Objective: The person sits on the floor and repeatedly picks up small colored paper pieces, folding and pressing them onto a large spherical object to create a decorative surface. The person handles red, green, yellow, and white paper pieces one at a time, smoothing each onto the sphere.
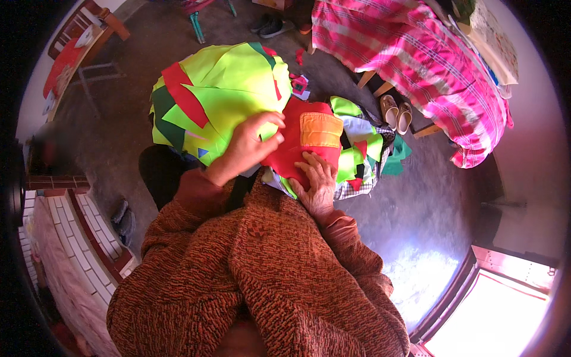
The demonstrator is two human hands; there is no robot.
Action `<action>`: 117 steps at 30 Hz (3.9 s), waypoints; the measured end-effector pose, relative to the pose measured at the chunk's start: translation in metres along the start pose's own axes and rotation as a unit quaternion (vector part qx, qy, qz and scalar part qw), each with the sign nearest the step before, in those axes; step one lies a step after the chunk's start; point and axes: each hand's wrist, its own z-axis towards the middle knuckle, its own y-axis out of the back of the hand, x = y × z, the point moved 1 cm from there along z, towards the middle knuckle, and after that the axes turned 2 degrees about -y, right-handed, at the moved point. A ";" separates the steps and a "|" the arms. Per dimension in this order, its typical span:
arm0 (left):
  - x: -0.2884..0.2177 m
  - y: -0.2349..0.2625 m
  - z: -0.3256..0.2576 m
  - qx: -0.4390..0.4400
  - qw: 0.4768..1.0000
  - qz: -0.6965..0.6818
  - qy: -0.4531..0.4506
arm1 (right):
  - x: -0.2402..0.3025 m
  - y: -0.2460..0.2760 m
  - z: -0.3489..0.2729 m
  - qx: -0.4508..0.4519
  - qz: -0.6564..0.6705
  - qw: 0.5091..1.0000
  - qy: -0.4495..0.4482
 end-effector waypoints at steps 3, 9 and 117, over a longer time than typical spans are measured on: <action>0.005 -0.034 -0.020 0.115 0.989 0.081 -0.051 | -0.004 -0.001 -0.001 -0.034 0.083 0.995 -0.046; 0.019 -0.046 -0.032 0.234 0.965 0.119 -0.030 | -0.011 -0.001 -0.008 -0.072 0.125 0.986 -0.084; 0.024 0.138 -0.074 -0.401 0.827 0.388 0.073 | -0.007 -0.003 -0.014 0.029 -0.024 0.999 -0.030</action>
